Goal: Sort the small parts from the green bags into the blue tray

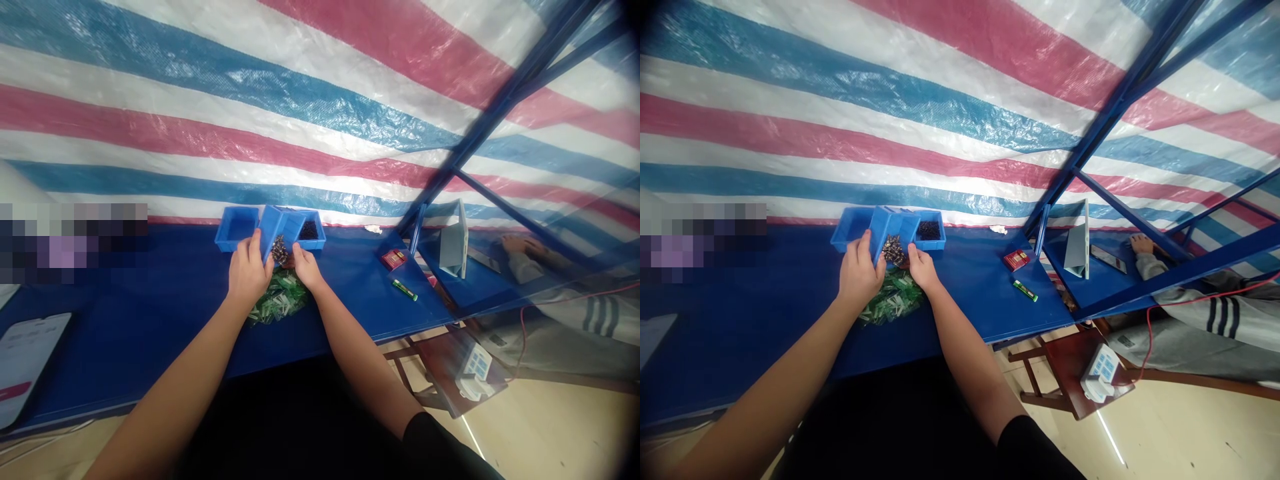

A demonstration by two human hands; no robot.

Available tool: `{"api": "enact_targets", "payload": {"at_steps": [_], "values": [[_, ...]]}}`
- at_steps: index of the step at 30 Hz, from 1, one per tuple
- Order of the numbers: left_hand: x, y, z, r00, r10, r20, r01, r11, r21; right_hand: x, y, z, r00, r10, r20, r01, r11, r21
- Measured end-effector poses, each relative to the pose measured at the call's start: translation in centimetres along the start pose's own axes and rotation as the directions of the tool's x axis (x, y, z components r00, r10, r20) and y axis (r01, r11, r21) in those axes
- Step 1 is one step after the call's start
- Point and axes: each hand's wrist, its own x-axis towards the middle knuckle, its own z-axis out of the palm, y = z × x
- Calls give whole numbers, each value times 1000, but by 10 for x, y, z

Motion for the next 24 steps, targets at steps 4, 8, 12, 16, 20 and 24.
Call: {"api": "enact_targets", "payload": {"at_steps": [4,8,12,16,20,24], "values": [[1,1,0,1000,-5,10,5,1000,23,-4,-6,-2,1000,5,16,-4,999,-45],[1,0,-1,999,-36,29,35,999,6,-8,-12,-5,999,-34,-2,33,990,-140],[2,-2,-2,998,-59,4,60,997,-49,-8,-13,-6,998,-58,-4,56,976,-211],[4,-3,-5,997,-80,-2,79,993,-84,-6,-10,-4,998,-55,9,56,987,-153],[5,-3,-9,992,-124,38,128,981,-145,-7,-10,-4,998,-55,18,57,986,-157],[6,-9,-14,992,-120,47,127,974,-187,-7,-10,-4,997,-71,26,74,982,-172]]}}
